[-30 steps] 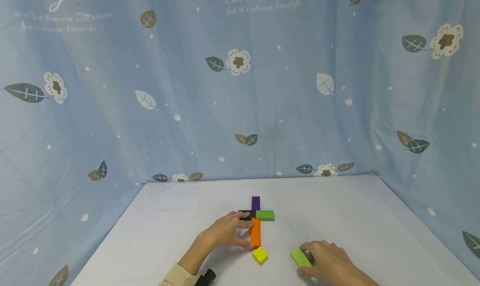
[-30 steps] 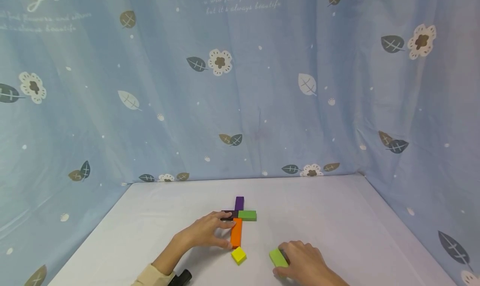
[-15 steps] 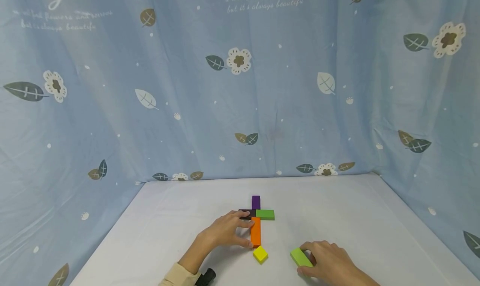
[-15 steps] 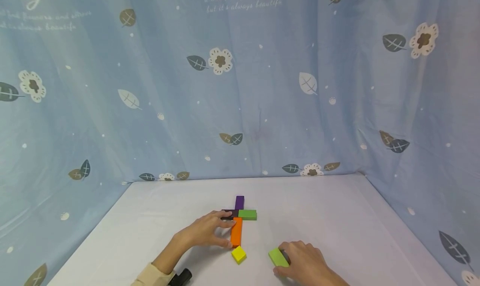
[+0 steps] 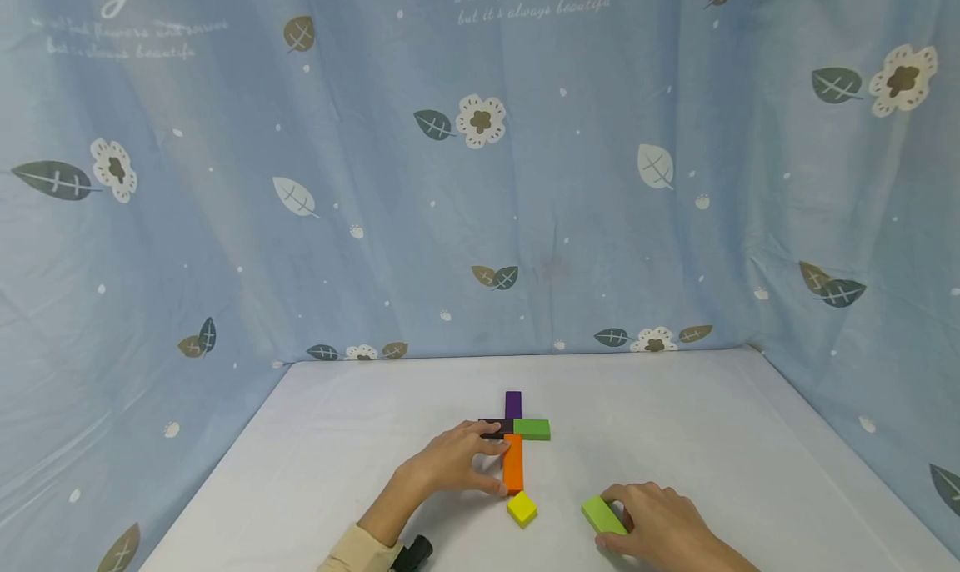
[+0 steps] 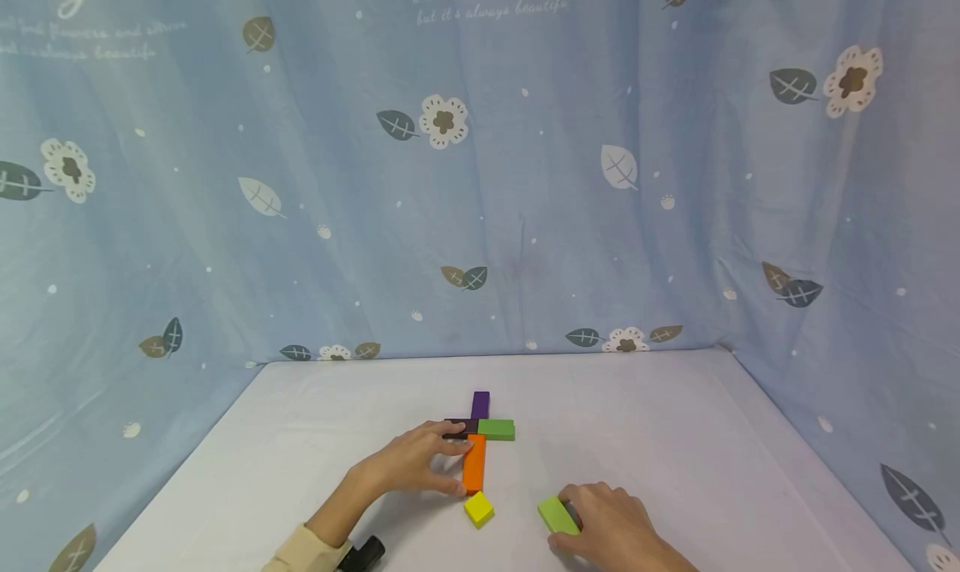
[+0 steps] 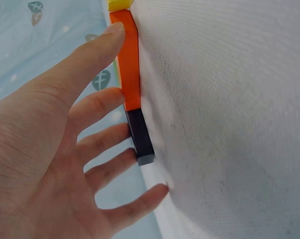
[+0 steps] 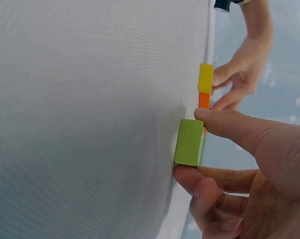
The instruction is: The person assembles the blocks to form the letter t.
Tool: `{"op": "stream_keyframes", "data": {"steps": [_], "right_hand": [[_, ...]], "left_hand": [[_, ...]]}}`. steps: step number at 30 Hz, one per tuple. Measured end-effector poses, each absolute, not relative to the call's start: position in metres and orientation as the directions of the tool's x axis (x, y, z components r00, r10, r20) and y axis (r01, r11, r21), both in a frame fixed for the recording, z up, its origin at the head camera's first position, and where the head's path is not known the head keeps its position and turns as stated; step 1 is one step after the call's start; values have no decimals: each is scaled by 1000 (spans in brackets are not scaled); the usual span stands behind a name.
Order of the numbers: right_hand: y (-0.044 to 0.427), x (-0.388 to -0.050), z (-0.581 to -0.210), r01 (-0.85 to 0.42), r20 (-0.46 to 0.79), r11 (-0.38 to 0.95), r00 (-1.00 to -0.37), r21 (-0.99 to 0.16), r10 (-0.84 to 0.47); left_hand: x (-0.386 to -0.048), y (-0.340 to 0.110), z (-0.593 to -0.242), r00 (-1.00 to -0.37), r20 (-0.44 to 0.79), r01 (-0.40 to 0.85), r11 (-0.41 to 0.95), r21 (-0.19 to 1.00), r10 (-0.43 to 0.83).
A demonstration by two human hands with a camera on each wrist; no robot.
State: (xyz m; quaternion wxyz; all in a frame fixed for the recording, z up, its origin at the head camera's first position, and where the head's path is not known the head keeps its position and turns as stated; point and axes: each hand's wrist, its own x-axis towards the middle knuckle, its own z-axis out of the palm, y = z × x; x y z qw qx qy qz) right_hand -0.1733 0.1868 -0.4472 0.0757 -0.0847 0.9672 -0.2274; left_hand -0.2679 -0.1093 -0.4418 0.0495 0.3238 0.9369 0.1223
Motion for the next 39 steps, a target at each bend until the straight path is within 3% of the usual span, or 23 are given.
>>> {"op": "stream_keyframes", "data": {"steps": [20,29,39], "right_hand": [[184,-173,-448,-105,-117,879,-977,-464,-179],[188,-172,-448,-164,-69,871,-973,-463,-219],[189,-176,-441,-112,-101,886,-979,-451,-175]], "left_hand": [[-266,-109,-441,-793,-19,585,770,254,609],[-265,-109,-440,-796,-28,579,774,256,605],[-265,-108,-440,-796,-29,579,775,254,604]]}}
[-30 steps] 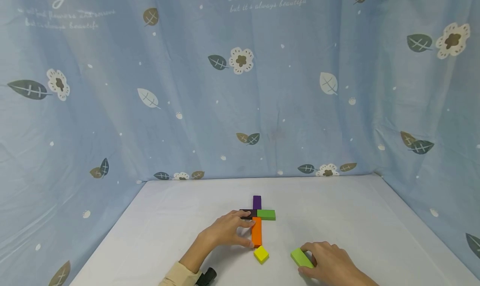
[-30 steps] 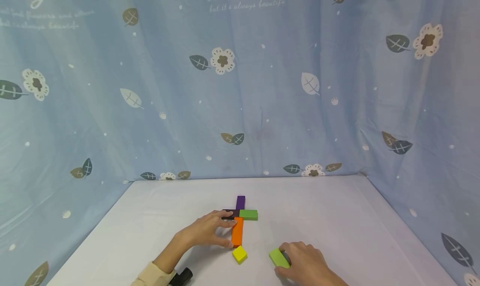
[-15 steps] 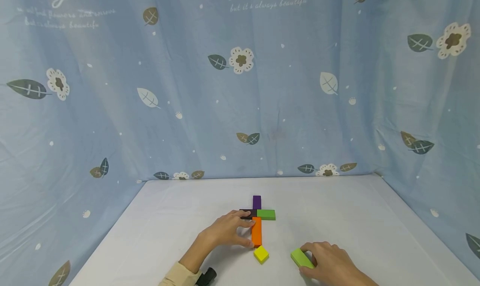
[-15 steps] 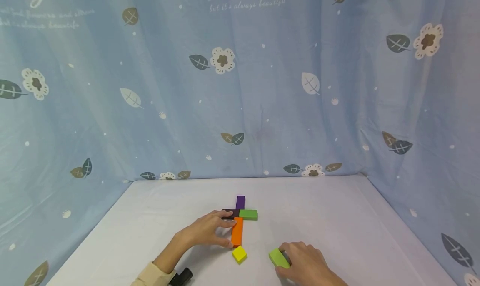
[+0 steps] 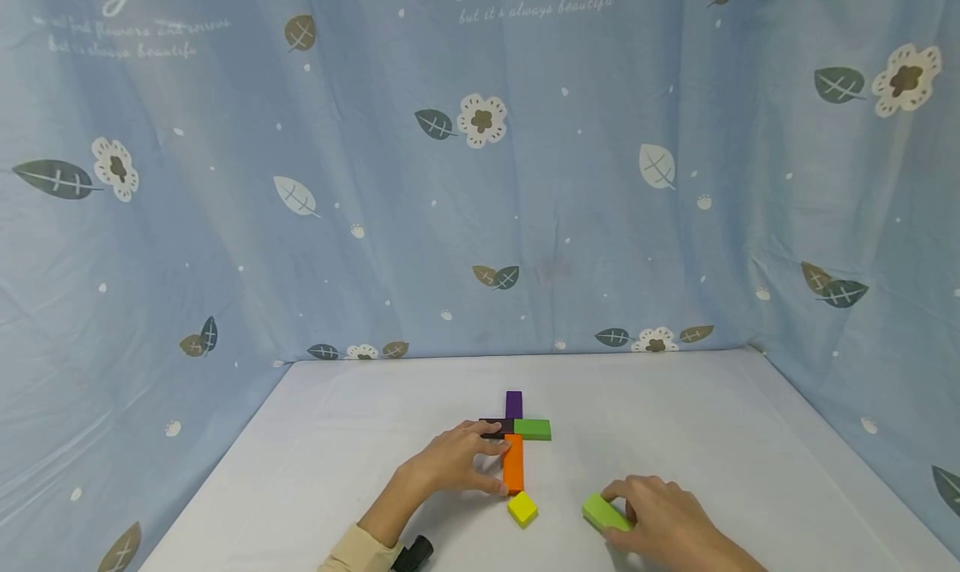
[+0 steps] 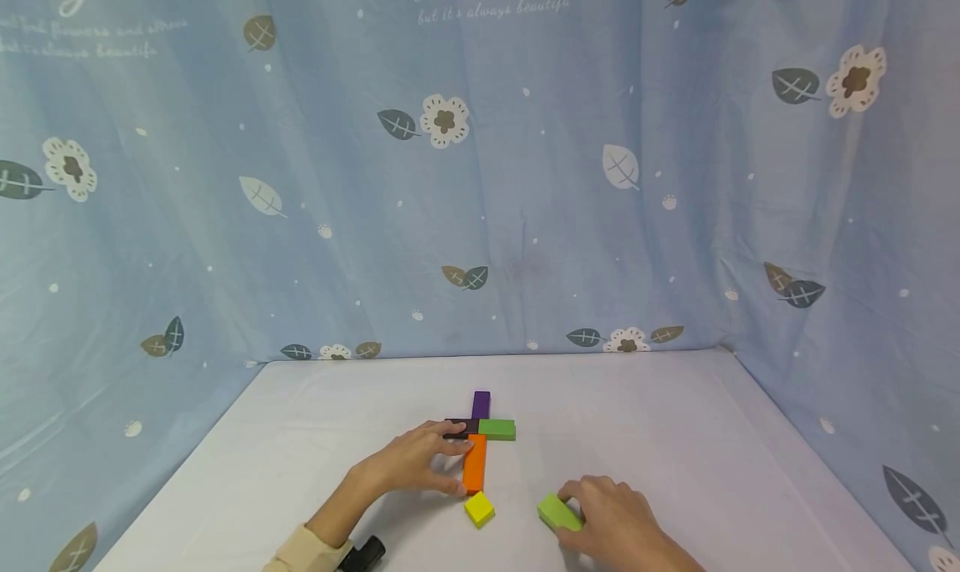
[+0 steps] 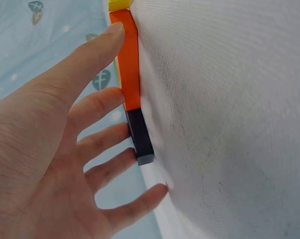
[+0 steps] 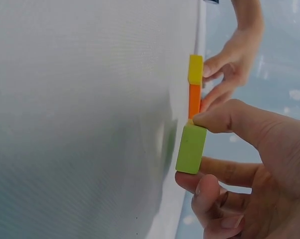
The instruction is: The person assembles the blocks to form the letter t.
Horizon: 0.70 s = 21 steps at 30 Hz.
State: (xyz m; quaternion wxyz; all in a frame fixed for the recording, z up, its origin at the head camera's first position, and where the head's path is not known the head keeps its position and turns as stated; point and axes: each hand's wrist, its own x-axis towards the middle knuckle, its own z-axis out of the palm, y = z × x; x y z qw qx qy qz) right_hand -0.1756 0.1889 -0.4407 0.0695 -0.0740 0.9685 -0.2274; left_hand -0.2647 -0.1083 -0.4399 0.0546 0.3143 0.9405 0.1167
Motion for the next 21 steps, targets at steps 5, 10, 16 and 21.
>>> {"op": "stream_keyframes", "data": {"steps": [5,10,16,21], "right_hand": [[190,-176,-440,-135,-85,889,-978,-438,-191],[190,-178,-439,-157,-56,902,-979,-402,-195],[192,-179,-438,-203,-16,910,-975,-362,-224],[192,-179,-437,-228,5,907,-970,-354,-243]], "left_hand": [[-265,-108,-440,-796,-29,580,776,249,604],[-265,-108,-440,-795,-24,583,773,249,607],[-265,-108,-440,-794,-22,584,773,246,607],[-265,-108,-440,-793,-21,586,773,244,608]]}}
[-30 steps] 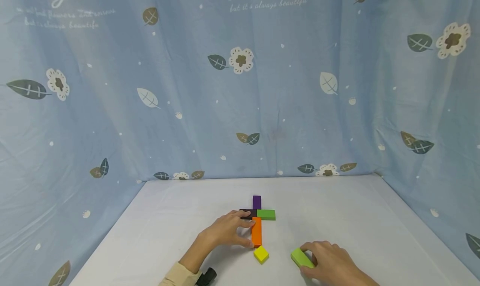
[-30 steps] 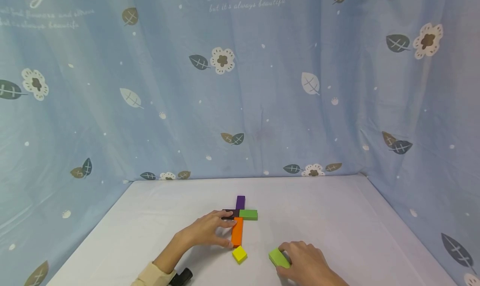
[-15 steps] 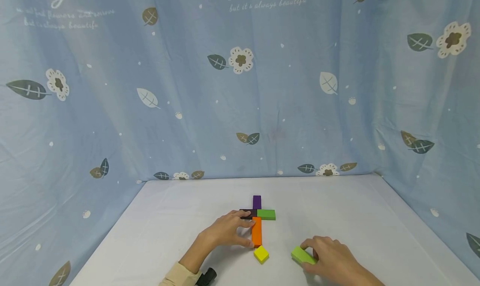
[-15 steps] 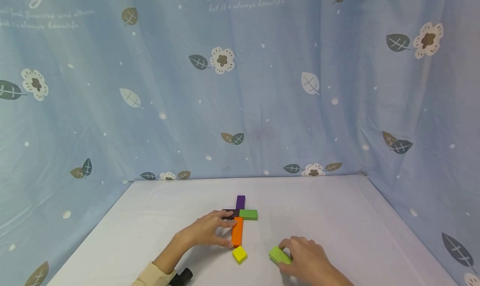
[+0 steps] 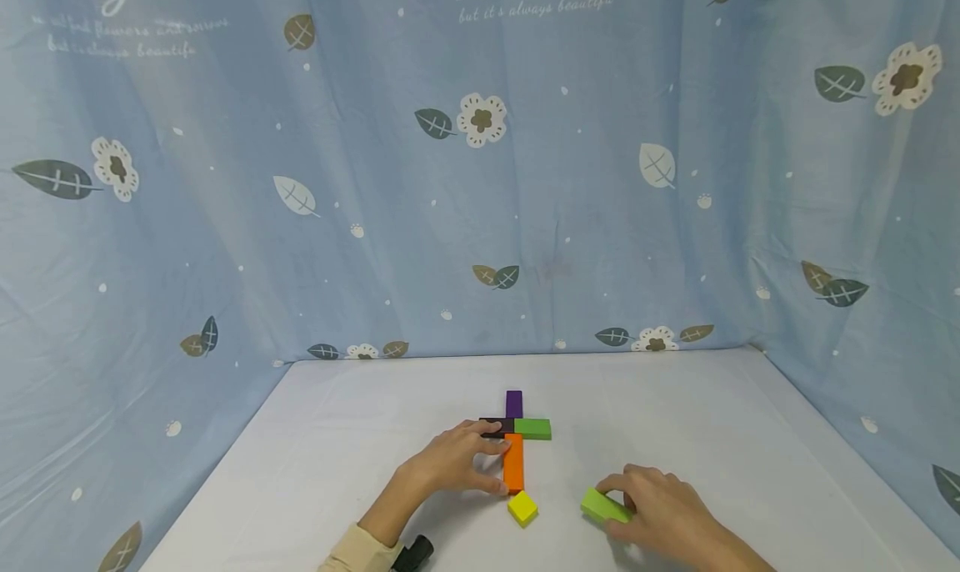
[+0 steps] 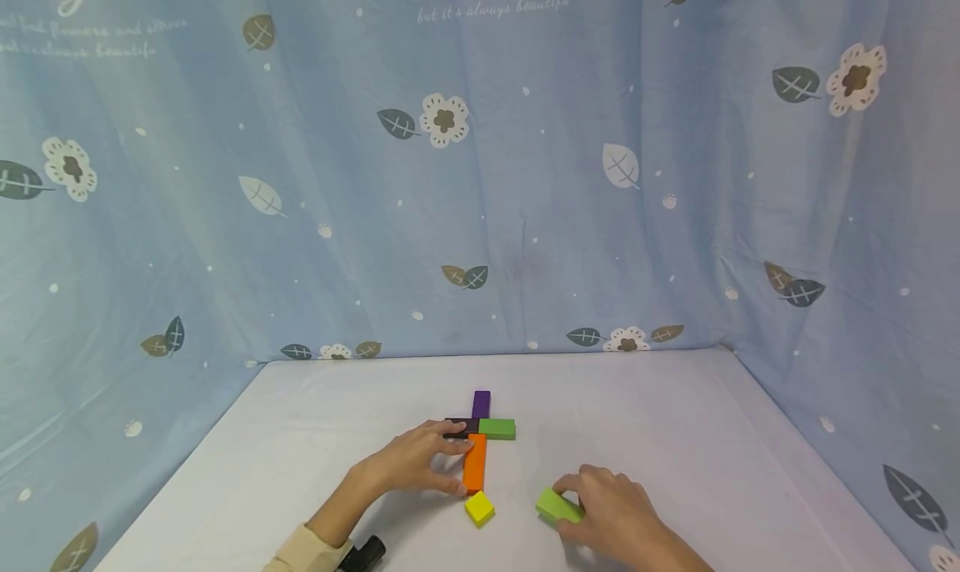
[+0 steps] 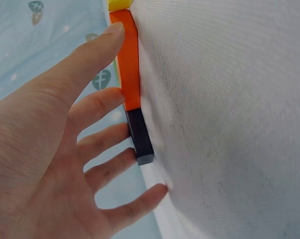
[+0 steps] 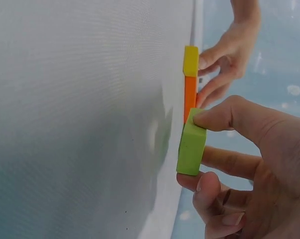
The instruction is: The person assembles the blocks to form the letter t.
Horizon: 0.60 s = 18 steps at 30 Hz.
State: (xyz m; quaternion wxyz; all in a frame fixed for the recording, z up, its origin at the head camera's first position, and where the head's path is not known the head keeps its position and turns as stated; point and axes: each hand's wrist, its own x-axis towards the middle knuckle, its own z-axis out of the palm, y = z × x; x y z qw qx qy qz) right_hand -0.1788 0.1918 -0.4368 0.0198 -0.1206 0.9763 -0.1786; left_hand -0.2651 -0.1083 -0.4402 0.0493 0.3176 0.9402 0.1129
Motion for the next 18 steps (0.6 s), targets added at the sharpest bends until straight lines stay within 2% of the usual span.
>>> {"op": "stream_keyframes", "data": {"steps": [7,18], "right_hand": [[189,-180,-436,-235,19,912,-970,-337,-243],[181,-185,-429,-189,-26,924,-978,-333,-209]], "left_hand": [[-265,-108,-440,-795,-27,583,776,242,606],[-265,-108,-439,-795,-31,581,775,247,606]]}}
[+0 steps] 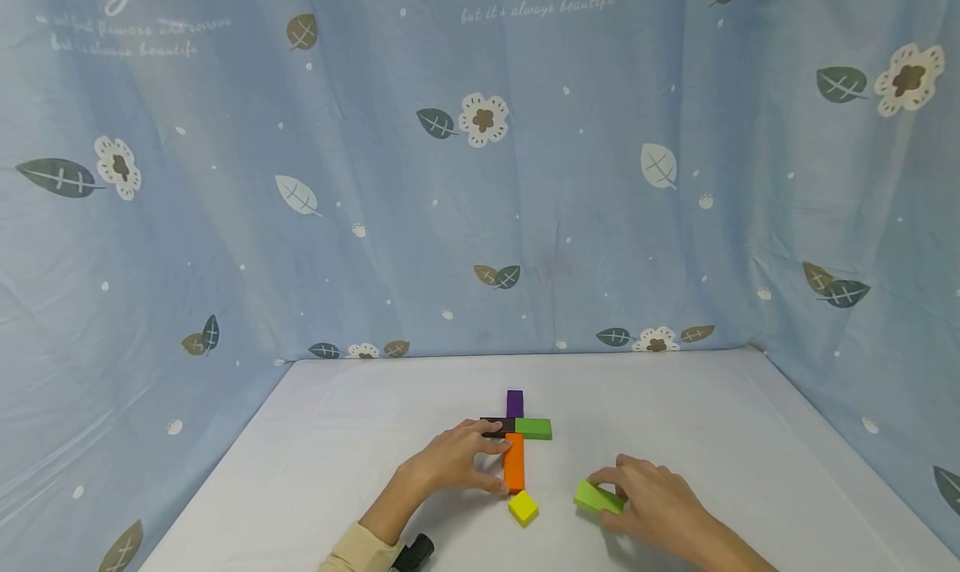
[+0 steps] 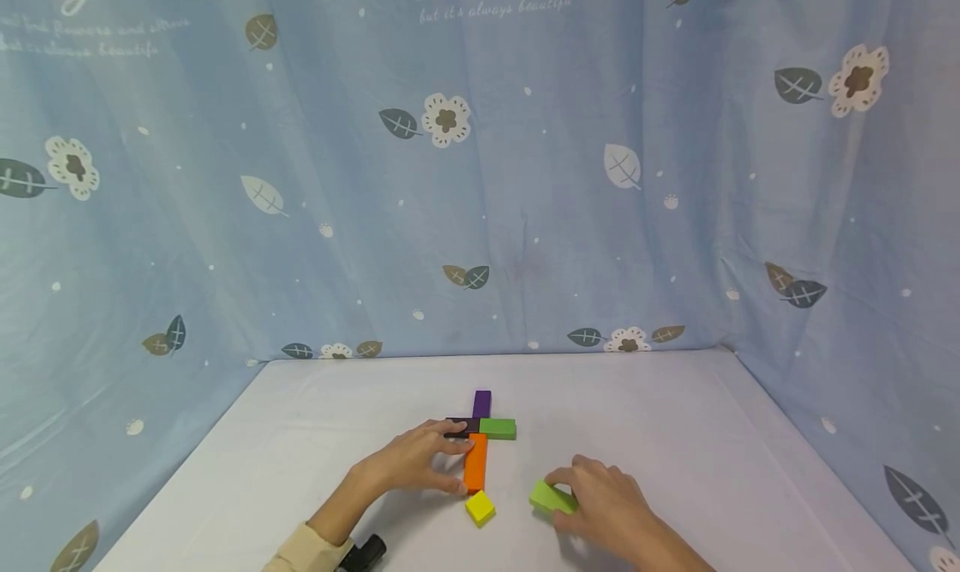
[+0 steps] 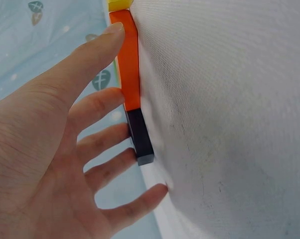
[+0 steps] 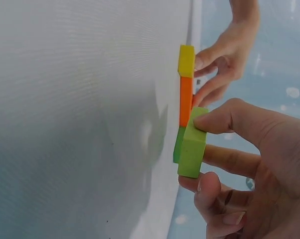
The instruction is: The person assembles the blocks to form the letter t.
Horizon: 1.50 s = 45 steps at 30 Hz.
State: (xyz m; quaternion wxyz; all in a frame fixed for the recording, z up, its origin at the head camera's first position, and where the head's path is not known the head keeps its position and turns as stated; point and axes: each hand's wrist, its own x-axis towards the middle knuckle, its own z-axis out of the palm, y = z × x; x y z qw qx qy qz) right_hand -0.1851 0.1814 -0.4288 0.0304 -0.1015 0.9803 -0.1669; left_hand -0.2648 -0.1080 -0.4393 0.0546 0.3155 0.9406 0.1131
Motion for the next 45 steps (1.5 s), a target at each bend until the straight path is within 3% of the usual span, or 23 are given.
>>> {"op": "stream_keyframes", "data": {"steps": [17,45], "right_hand": [[179,-186,-429,-285,45,899,-957,-331,-287],[167,-193,-425,-352,28,876,-931,-329,-364]], "left_hand": [[-264,-108,-439,-798,-39,574,779,252,601],[-267,-108,-441,-802,-34,570,780,258,597]]}}
